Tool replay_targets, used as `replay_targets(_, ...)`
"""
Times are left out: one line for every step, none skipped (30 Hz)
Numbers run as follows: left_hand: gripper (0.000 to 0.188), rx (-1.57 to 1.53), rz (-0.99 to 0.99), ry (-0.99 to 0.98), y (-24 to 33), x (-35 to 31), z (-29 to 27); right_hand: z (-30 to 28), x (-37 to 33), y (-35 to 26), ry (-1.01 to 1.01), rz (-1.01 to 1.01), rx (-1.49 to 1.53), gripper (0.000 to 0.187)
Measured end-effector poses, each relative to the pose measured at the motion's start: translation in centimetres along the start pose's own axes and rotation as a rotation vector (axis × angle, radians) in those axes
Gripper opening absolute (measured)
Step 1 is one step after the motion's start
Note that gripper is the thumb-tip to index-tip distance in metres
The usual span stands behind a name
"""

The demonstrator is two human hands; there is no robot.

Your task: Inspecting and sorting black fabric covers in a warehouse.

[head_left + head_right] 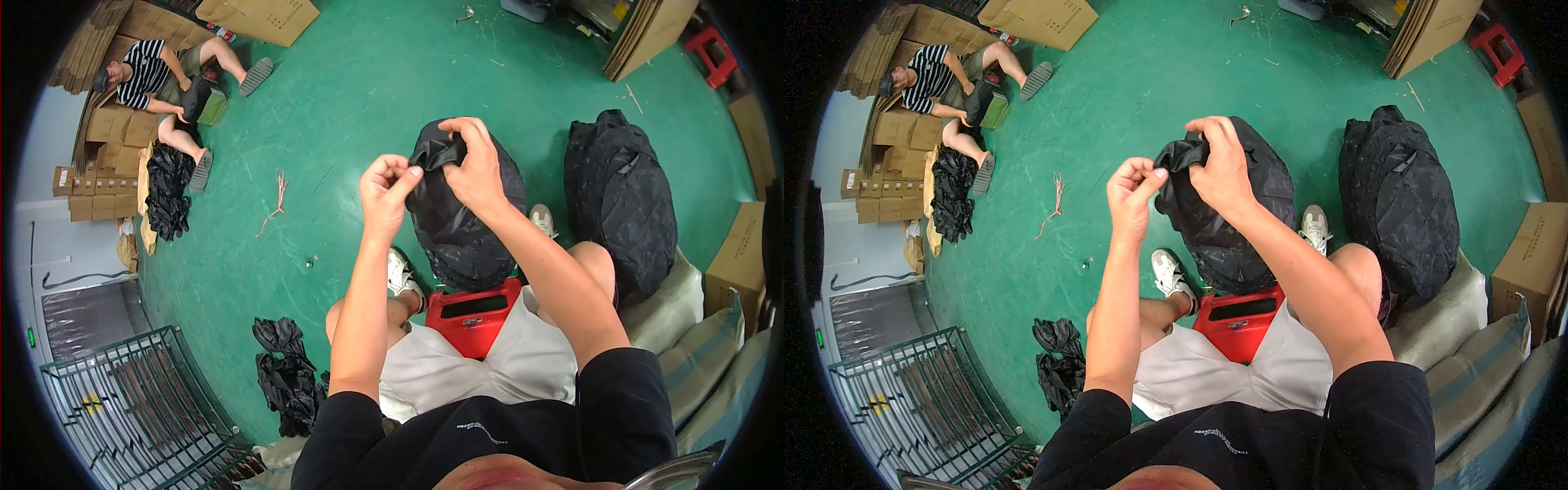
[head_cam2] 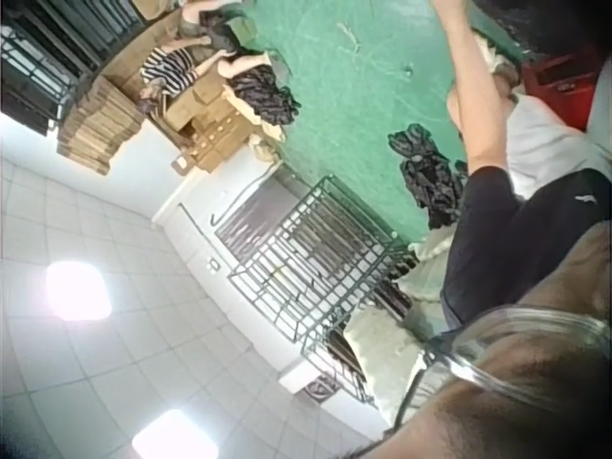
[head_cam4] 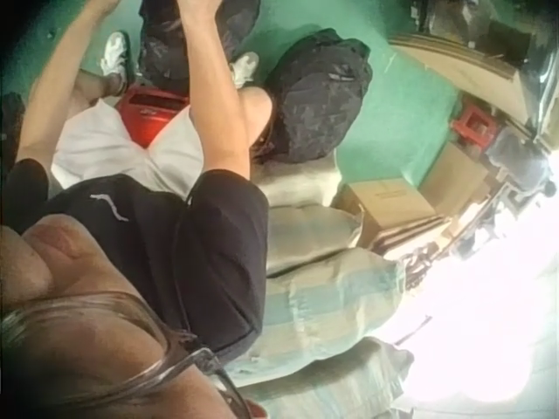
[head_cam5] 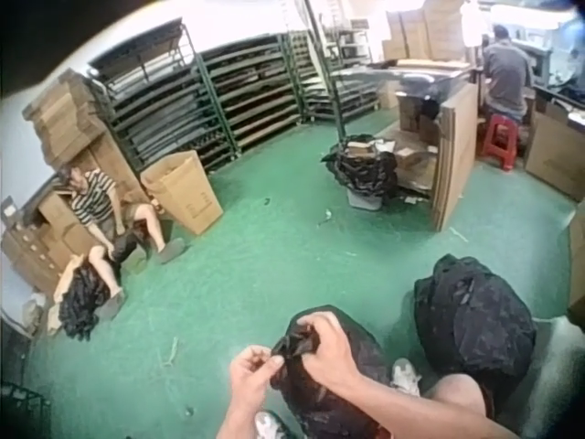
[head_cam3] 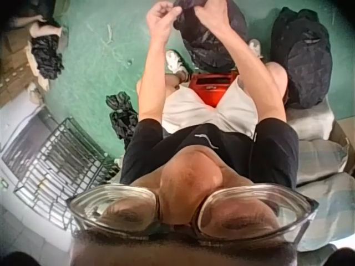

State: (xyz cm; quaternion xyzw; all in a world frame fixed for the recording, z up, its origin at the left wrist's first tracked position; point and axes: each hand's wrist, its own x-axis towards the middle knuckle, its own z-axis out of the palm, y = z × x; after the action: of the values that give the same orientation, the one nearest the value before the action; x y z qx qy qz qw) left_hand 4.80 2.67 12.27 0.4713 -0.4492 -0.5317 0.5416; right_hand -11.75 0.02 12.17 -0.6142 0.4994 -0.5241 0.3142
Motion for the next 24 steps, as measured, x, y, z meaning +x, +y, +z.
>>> replay_targets(0.013, 0.008, 0.056, 0.073, 0.0, 0.2, -0.1, -0.2, 0.2, 0.0, 0.023, 0.014, 0.006, 0.048)
replay_targets(0.011, -0.002, 0.092, 0.115, 0.0, 0.5, -0.3, -0.3, 0.5, 0.2, 0.078, -0.077, -0.05, 0.049)
replay_targets(0.011, -0.002, 0.093, 0.115, 0.1, 0.7, -0.6, -0.6, 0.7, 0.2, 0.078, -0.078, -0.05, 0.049)
replay_targets(0.011, 0.019, 0.127, 0.141, 0.2, 1.0, -0.9, -1.0, 0.9, 0.2, 0.058, 0.001, -0.039, 0.049)
replay_targets(0.01, 0.042, 0.161, 0.17, 0.3, 1.0, -1.2, -1.2, 1.1, -0.1, 0.035, 0.079, -0.026, 0.05)
replay_targets(0.009, 0.05, 0.146, 0.17, 0.6, 1.0, -1.5, -1.3, 1.4, -0.4, 0.037, 0.116, -0.063, 0.046)
replay_targets(0.009, 0.053, 0.151, 0.177, 0.6, 1.1, -1.7, -1.2, 1.6, -0.4, 0.032, 0.111, -0.057, 0.046)
replay_targets(0.009, 0.054, 0.183, 0.106, 0.6, 1.0, -1.9, -1.1, 1.8, -0.4, -0.024, 0.191, -0.057, 0.043)
replay_targets(0.01, 0.057, 0.218, 0.039, 0.8, 1.0, -2.1, -1.0, 2.1, -0.5, -0.082, 0.267, -0.055, 0.04)
replay_targets(0.012, 0.089, 0.225, -0.015, 1.2, 0.8, -2.3, -0.3, 1.8, 0.4, -0.091, 0.251, -0.082, 0.034)
replay_targets(0.014, 0.077, 0.189, -0.065, 1.3, 0.6, -2.8, 0.1, 1.7, 0.5, -0.137, 0.285, -0.046, 0.033)
replay_targets(0.014, 0.047, 0.178, -0.159, 0.6, 0.7, -2.6, 0.1, 1.6, 0.7, -0.181, 0.309, -0.016, 0.032)
replay_targets(0.013, 0.04, 0.095, -0.183, 0.0, 0.6, -1.7, 0.0, 1.3, 1.6, -0.172, 0.273, 0.009, 0.028)
replay_targets(0.017, -0.007, 0.052, -0.146, -0.4, 0.5, -1.1, -0.4, 1.2, 0.5, -0.203, 0.272, 0.022, 0.025)
replay_targets(0.028, -0.095, -0.117, -0.118, -1.3, 0.5, -0.5, -0.5, 0.8, 1.2, -0.176, 0.157, 0.077, 0.022)
replay_targets(0.031, -0.176, -0.236, -0.065, -1.6, 0.6, 0.4, -0.6, 0.6, 1.2, -0.179, 0.159, 0.067, 0.021)
replay_targets(0.028, -0.172, -0.244, -0.105, -1.9, 0.9, 0.7, -0.9, 0.6, 1.8, -0.19, 0.158, 0.066, 0.021)
replay_targets(0.027, -0.141, -0.201, -0.066, -1.7, 0.7, 0.9, -0.6, 0.3, 1.4, -0.19, 0.168, 0.058, 0.022)
replay_targets(0.027, -0.112, -0.16, -0.03, -1.4, 0.7, 0.8, -0.3, 0.2, 1.0, -0.187, 0.18, 0.047, 0.022)
replay_targets(0.027, -0.112, -0.143, -0.014, -0.9, 0.7, 0.4, -0.1, 0.2, 0.4, -0.201, 0.163, 0.053, 0.022)
replay_targets(0.027, -0.12, -0.183, -0.046, -0.6, 0.7, 0.1, 0.0, 0.1, -0.2, -0.198, 0.152, 0.043, 0.022)
replay_targets(0.028, -0.129, -0.225, -0.08, -0.3, 0.7, -0.1, -0.1, 0.1, -0.6, -0.193, 0.145, 0.033, 0.023)
replay_targets(0.028, -0.131, -0.215, -0.075, -0.1, 0.8, -0.5, -0.1, 0.2, -0.8, -0.199, 0.135, 0.033, 0.023)
replay_targets(0.031, -0.094, -0.214, -0.112, 0.0, 0.8, -0.8, -0.3, 0.3, -0.9, -0.2, 0.082, -0.007, 0.024)
